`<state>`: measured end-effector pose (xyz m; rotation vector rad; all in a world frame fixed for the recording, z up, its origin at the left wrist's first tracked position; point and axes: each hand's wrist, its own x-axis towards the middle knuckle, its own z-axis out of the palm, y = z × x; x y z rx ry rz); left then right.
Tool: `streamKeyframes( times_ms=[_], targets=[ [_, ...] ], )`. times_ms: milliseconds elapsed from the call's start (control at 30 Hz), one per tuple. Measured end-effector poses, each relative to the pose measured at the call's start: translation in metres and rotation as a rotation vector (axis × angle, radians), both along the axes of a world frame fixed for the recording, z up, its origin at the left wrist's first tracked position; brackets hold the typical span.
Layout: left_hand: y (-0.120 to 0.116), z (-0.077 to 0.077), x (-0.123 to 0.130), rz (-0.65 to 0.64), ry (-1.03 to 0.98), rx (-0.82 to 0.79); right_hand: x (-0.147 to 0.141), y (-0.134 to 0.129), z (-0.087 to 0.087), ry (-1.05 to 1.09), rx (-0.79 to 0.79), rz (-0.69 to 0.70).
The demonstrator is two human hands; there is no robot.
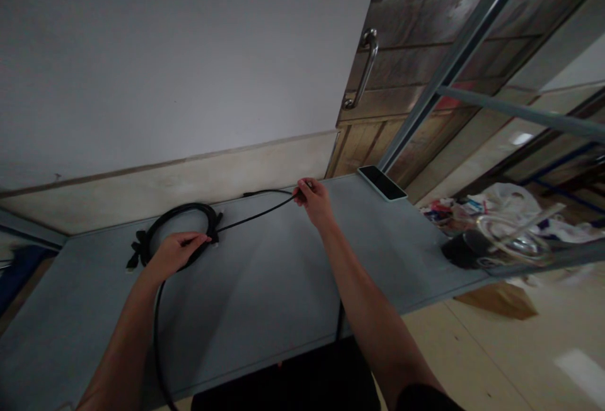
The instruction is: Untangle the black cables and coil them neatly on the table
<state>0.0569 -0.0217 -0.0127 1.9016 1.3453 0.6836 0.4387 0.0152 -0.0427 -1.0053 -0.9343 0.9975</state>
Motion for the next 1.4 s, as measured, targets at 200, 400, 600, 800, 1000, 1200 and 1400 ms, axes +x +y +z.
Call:
streamKeyframes(
  times_ms=[200, 400, 600, 800, 1000, 1200, 1400],
  targets=[
    [0.001, -0.004, 0.002, 0.032, -0.022, 0.020, 0.003, 0.001, -0.001, -0.086, -0.032, -0.080],
    [-0.001, -0.015, 0.017, 0.012, 0.077, 0.146, -0.006, 0.001, -0.006, 0.098, -0.057, 0.002],
    [-0.007, -0.017, 0.030, 0.003, 0.081, 0.348, -0.015, 0.001, -0.010, 0.157, -0.071, 0.024],
    [-0.012, -0.014, 0.034, -0.004, 0.101, 0.434, -0.015, 0.004, -0.013, -0.096, 0.005, -0.087],
    [-0.012, -0.021, 0.034, -0.097, 0.083, 0.387, -0.022, 0.002, -0.008, 0.165, -0.034, 0.005],
    [-0.015, -0.022, 0.039, -0.142, 0.074, 0.330, -0.025, -0.004, 0.001, 0.756, -0.123, 0.273],
    [-0.019, -0.022, 0.045, -0.217, 0.112, 0.274, -0.023, -0.008, 0.006, 0.735, -0.103, 0.244]
  ],
)
